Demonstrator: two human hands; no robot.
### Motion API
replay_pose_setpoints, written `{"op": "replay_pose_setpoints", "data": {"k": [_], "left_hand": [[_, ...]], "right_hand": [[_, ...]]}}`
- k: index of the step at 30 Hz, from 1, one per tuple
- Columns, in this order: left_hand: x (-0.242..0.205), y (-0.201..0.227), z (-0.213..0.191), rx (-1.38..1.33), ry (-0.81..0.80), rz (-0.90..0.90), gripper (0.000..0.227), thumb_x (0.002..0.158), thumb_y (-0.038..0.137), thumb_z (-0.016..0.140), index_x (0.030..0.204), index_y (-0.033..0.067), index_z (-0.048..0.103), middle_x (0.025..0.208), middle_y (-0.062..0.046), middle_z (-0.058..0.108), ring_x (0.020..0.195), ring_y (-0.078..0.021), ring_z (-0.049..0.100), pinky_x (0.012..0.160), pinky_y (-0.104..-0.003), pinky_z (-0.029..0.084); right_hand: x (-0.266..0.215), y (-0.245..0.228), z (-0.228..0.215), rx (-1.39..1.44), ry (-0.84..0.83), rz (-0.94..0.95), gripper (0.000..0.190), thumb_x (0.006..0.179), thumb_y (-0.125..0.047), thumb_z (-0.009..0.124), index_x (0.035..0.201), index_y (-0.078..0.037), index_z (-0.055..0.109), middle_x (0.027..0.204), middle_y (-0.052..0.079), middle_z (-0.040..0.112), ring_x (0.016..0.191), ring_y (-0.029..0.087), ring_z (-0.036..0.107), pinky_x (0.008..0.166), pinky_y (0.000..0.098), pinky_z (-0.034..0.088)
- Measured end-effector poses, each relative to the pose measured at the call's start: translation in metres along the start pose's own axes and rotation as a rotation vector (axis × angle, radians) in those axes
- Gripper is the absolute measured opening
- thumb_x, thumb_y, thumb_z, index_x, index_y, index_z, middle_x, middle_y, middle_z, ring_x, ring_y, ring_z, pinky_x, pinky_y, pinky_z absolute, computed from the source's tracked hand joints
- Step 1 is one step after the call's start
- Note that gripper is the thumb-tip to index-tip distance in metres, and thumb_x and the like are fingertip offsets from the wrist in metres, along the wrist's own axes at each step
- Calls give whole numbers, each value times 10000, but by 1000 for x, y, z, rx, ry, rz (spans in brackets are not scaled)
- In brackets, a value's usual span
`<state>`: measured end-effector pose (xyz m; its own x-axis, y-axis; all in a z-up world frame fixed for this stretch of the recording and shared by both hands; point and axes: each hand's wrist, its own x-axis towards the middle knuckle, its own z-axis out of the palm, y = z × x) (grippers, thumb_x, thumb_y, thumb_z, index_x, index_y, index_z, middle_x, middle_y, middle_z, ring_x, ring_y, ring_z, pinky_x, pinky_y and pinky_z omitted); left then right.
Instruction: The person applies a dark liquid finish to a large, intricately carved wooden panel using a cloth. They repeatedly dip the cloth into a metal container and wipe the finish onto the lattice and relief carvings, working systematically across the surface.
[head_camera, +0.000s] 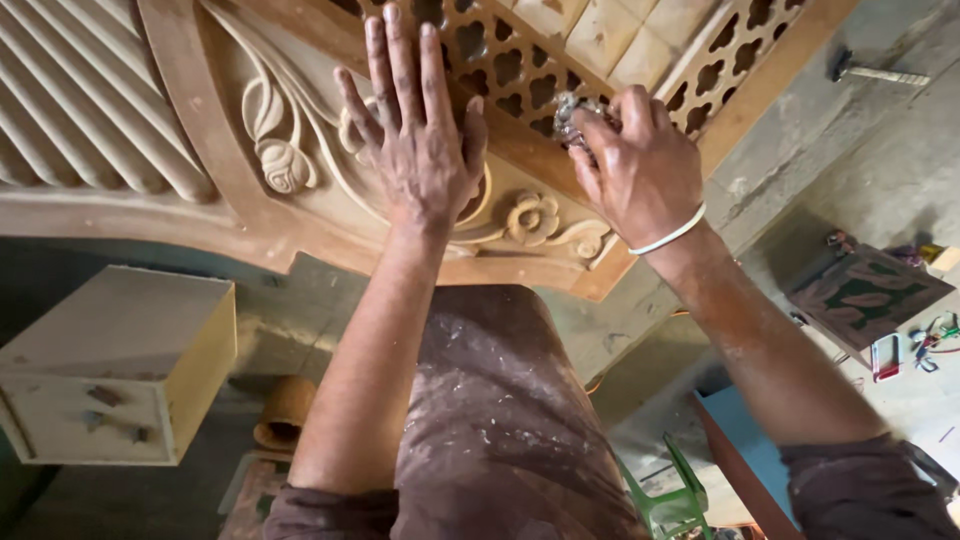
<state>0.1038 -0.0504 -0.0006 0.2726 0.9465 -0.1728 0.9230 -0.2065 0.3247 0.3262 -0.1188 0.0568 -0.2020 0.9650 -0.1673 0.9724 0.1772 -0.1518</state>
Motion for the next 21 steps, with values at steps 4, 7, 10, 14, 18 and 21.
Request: {"op": "replay_pose_setpoints", "data": {"k": [4,7,10,14,18,21], "left_hand": [[2,6,-8,10,-51,-20,660,1105,447,452,1629,87,273,1700,-159,184,1594,-320,144,1286,-620,19],[5,5,-8,10,-74,-28,672,1110,457,452,1632,78,265,1696,-169,185,1588,-327,147,1277,-634,21],[0,7,-9,-1,-88,-35,682,1116,468,451,1637,76,252,1699,-172,186,1589,-333,143,1282,-631,28],[4,6,-11,2,-96,-47,691,1116,480,440,1638,77,234,1703,-174,185,1593,-321,140,1282,-632,31],[6,7,-9,-6,-127,-51,695,1109,492,429,1639,89,229,1702,-164,189,1587,-322,136,1273,-638,32],[7,7,-10,-23,-164,-65,691,1107,508,405,1629,91,227,1693,-166,189,1575,-316,138,1253,-652,24]], "right_hand": [[9,12,-33,51,-125,-75,352,949,-258,805,1273,-130,750,1043,123,612,867,223,602,641,314,574],[10,22,-41,35,-193,25,339,974,-211,794,1302,-133,754,1018,143,606,816,226,597,594,339,565],[3,17,-33,72,-55,46,300,1007,-226,811,1290,-143,758,1048,126,629,854,233,614,620,351,554],[9,5,-26,-24,-40,-96,382,916,-228,811,1281,-142,738,1158,128,613,982,244,637,786,351,601],[13,14,-43,9,-144,-47,404,918,-199,815,1310,-134,740,1184,156,606,967,262,628,741,354,582],[19,23,-50,58,-35,-86,360,960,-187,799,1305,-127,716,1173,129,606,1020,252,631,796,367,591]]}}
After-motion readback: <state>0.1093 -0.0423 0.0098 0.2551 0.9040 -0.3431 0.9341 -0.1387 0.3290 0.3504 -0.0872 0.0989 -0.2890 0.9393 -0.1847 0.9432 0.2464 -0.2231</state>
